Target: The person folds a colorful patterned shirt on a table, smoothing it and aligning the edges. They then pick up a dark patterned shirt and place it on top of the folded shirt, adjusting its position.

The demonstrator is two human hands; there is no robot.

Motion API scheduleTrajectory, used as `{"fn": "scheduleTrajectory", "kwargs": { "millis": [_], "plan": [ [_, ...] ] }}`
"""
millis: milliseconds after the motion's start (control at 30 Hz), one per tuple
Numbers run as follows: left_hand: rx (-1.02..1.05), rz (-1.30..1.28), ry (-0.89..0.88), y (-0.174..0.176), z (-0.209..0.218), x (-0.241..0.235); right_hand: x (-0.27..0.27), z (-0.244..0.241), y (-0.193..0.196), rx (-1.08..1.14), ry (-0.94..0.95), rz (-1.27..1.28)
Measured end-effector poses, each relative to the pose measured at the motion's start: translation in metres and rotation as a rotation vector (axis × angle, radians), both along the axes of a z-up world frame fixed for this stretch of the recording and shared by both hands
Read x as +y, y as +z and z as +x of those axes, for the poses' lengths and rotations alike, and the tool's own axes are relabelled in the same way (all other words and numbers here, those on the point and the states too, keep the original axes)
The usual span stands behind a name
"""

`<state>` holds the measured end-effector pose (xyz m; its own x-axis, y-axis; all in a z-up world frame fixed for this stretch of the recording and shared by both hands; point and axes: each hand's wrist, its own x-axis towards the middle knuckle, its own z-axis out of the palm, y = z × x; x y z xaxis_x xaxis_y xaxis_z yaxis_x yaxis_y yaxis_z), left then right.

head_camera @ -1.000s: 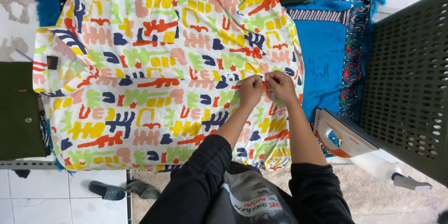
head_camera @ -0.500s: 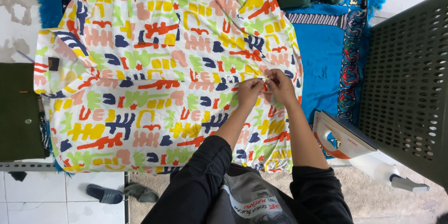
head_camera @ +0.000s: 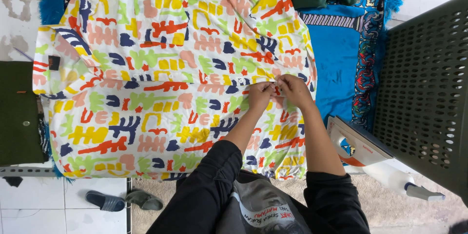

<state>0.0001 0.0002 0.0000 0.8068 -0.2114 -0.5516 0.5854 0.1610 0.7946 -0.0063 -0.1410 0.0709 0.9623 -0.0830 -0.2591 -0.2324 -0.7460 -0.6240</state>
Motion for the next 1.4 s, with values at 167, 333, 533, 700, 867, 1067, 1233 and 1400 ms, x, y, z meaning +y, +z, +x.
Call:
{"fn": "scheduleTrajectory", "kwargs": {
  "millis": [167,333,533,700,867,1067,1233,1400],
  "plan": [
    [-0.008,0.03,-0.019,-0.007,0.0,-0.001,0.002,-0.003,0.006,-0.023,0.029,0.04],
    [-0.006,0.025,-0.016,0.001,0.0,0.001,-0.005,0.0,-0.007,-0.019,-0.01,0.097],
    [-0.02,0.037,-0.011,0.002,0.001,0.001,-0.007,0.001,-0.015,-0.066,-0.023,0.133],
    [-0.023,0.063,-0.027,0.002,0.001,0.0,-0.006,-0.001,-0.009,-0.089,-0.019,0.158],
    [-0.024,0.083,-0.025,-0.004,0.0,-0.003,-0.005,-0.001,-0.008,-0.122,0.009,0.181],
    [-0.071,0.23,-0.1,-0.031,-0.002,-0.008,-0.012,-0.007,-0.013,-0.143,0.06,0.142],
    [-0.112,0.358,-0.141,-0.023,-0.006,-0.01,-0.008,-0.013,-0.027,-0.155,-0.045,0.172],
    [-0.104,0.374,-0.147,-0.03,-0.007,-0.009,0.002,-0.013,-0.028,-0.149,-0.162,0.162]
  ]
}}
